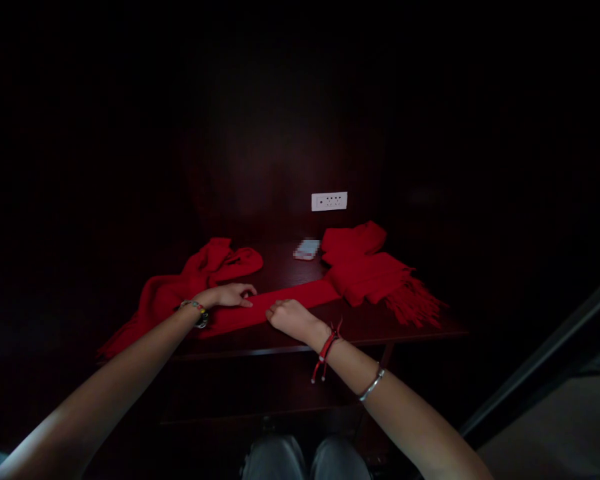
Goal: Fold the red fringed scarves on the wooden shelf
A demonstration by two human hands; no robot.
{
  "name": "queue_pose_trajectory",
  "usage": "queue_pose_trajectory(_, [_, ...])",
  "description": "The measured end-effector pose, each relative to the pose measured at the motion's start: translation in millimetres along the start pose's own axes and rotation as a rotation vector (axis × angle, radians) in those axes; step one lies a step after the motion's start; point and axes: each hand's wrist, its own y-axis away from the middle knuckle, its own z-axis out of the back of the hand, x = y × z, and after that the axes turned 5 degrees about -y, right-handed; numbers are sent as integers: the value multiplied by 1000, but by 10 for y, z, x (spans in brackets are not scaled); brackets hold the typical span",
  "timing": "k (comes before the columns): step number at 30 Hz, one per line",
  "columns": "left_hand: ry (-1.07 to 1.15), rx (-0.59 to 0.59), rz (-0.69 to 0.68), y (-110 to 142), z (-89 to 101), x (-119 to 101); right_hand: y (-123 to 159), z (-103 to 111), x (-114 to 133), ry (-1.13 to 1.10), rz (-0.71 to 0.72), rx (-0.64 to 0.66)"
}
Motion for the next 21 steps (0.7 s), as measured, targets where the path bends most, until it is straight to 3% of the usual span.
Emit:
queue_pose_trajectory(6, [182, 87, 97, -52, 7, 52, -69, 54, -34, 94, 118, 39])
queue_pose_trajectory(10, [395, 45, 39, -107, 4, 87, -15, 10, -99, 117, 180, 28])
queue_pose_trajectory(13, [437, 46, 13, -136, 14, 90, -2, -27, -125, 110, 203, 8])
queue_pose_trajectory(21, [522, 11, 27, -76, 24, 21, -96, -110, -22, 89, 76, -100])
